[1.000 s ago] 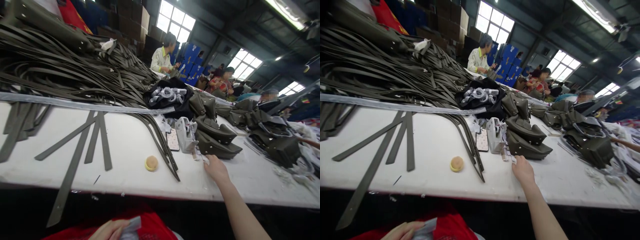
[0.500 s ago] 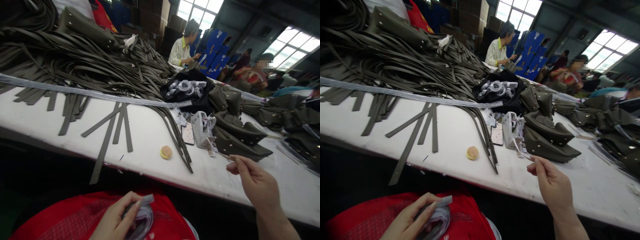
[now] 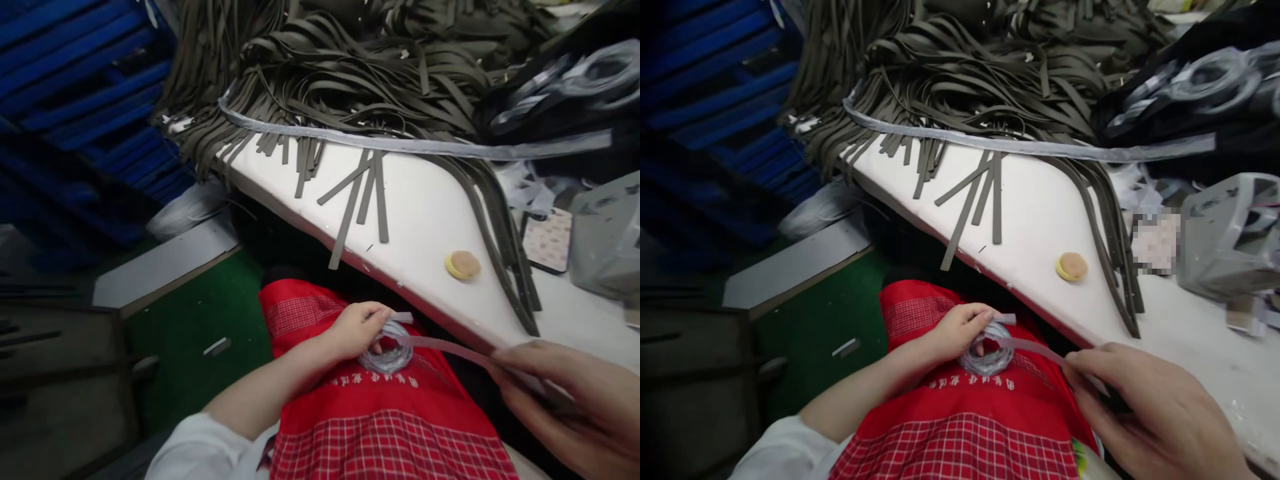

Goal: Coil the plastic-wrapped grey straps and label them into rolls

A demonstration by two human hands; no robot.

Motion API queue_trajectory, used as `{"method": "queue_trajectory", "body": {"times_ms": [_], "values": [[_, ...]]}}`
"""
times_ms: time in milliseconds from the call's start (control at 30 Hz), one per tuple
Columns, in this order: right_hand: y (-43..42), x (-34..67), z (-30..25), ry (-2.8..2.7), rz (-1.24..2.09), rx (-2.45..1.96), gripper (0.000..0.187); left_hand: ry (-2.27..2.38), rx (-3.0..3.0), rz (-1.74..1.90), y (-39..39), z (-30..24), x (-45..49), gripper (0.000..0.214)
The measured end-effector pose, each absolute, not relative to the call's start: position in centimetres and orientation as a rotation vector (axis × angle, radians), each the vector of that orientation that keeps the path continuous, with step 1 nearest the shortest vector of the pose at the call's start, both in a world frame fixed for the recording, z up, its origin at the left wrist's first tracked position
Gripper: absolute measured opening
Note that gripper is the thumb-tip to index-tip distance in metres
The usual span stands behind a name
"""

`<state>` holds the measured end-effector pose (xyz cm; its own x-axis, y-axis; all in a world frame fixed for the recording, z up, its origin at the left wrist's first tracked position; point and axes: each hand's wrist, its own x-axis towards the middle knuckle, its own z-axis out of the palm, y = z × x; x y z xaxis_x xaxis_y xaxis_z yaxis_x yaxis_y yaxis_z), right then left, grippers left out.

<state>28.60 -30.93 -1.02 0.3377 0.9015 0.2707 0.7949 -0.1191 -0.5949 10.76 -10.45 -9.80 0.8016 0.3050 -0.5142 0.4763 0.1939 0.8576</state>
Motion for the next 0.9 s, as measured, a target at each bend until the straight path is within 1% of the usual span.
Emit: {"method": "queue_trajectory", "body": {"times_ms": [100, 233, 367, 533, 667, 900], "values": [[-29.6, 28.3, -0.7, -1.928, 0.207, -1.728, 0.016, 0.694, 1.417, -0.108, -10.4, -10.0, 10.7, 0.047], [-27.9, 26.4, -0.4, -2.073, 0.133, -1.601, 0.019, 0.702, 1.469, -0.116, -10.4, -9.7, 10.8, 0.043], [-27.5, 25.6, -0.3, -2.128, 0.005, -1.568, 0.019, 0.715, 1.459, -0.124, -10.3, -9.4, 10.9, 0.041], [-28.0, 26.1, 0.5, -2.152, -0.034, -1.571, 0.021, 0.730, 1.431, -0.118, -10.1, -9.5, 11.1, 0.040], [-27.3, 25.8, 0.8, -2.212, -0.045, -1.542, 0.026, 0.735, 1.430, -0.112, -10.1, -9.5, 11.1, 0.040], [-25.5, 24.5, -1.8, -2.213, 0.013, -1.516, 0.028, 0.707, 1.407, -0.082, -10.3, -9.6, 11.2, 0.041]]}}
